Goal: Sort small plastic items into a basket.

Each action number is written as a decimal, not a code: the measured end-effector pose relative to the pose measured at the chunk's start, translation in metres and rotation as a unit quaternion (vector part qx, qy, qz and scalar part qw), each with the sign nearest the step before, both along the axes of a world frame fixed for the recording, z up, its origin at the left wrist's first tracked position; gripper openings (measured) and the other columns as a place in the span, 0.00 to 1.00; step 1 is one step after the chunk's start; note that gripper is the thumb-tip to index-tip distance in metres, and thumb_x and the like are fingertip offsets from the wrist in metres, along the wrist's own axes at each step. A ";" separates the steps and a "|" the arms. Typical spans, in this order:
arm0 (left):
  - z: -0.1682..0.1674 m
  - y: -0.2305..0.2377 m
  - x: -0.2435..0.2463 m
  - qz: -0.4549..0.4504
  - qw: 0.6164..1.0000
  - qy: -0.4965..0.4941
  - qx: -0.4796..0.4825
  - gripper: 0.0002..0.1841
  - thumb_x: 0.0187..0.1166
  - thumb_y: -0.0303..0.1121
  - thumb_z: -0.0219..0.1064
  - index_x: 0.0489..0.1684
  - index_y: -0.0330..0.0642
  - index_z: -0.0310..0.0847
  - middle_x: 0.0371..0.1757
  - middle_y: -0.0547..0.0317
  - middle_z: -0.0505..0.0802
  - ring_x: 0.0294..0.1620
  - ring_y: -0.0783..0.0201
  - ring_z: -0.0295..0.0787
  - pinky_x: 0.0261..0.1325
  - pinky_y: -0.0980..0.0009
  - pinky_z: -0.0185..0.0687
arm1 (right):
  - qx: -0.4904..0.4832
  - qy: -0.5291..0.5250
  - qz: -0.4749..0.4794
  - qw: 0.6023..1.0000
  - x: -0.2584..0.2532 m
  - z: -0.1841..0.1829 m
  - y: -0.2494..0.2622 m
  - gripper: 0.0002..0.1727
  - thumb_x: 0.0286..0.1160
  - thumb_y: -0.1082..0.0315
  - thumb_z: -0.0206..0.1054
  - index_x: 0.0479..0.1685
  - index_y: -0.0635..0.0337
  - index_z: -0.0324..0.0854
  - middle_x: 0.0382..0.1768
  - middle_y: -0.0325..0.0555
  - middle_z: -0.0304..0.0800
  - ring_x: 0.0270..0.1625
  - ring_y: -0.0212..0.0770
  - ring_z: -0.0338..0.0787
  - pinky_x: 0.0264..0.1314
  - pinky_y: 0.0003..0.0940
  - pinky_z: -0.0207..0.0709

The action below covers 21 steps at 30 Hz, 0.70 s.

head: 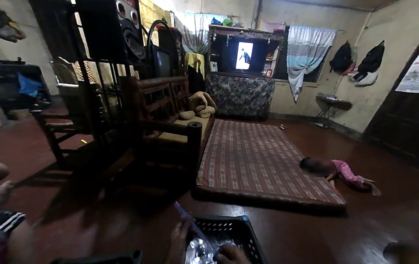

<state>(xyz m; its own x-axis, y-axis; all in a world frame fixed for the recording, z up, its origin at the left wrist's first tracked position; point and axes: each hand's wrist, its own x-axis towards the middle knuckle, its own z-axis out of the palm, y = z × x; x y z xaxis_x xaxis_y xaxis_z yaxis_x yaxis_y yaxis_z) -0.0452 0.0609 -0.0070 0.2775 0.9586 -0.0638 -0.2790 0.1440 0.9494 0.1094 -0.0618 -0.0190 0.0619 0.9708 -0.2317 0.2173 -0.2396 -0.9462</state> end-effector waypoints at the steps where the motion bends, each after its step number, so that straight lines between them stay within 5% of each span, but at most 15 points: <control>1: 0.002 -0.004 0.000 -0.056 0.998 0.039 0.002 0.14 0.90 0.29 0.57 0.65 0.28 0.76 0.41 0.58 0.88 0.33 0.74 0.84 0.40 0.76 0.84 | 0.013 -0.004 -0.015 1.000 -0.001 0.001 0.000 0.18 0.91 0.66 0.54 0.63 0.76 0.76 0.41 0.53 0.88 0.37 0.39 0.89 0.47 0.39 0.85; 4: 0.002 -0.012 0.005 -0.217 0.964 0.152 0.019 0.19 0.81 0.27 0.69 0.68 0.28 0.78 0.51 0.49 0.90 0.42 0.67 0.85 0.49 0.69 0.82 | 0.067 -0.013 -0.054 0.996 0.000 -0.012 0.003 0.18 0.86 0.67 0.59 0.60 0.76 0.78 0.38 0.53 0.90 0.35 0.38 0.90 0.45 0.39 0.87; 7: -0.002 -0.018 0.009 -0.268 0.948 0.165 0.053 0.17 0.76 0.24 0.73 0.61 0.27 0.81 0.45 0.52 0.91 0.41 0.69 0.86 0.50 0.72 0.83 | 0.069 -0.028 -0.066 0.995 -0.004 -0.007 0.003 0.17 0.84 0.70 0.61 0.61 0.77 0.78 0.39 0.55 0.90 0.36 0.40 0.91 0.46 0.41 0.87; 21: -0.007 -0.009 0.007 -0.176 0.978 0.102 0.045 0.15 0.79 0.21 0.68 0.61 0.25 0.80 0.48 0.50 0.91 0.43 0.69 0.87 0.51 0.72 0.84 | 0.036 -0.038 -0.028 0.998 -0.002 -0.001 0.003 0.18 0.89 0.69 0.55 0.65 0.78 0.75 0.43 0.59 0.90 0.40 0.44 0.93 0.52 0.42 0.87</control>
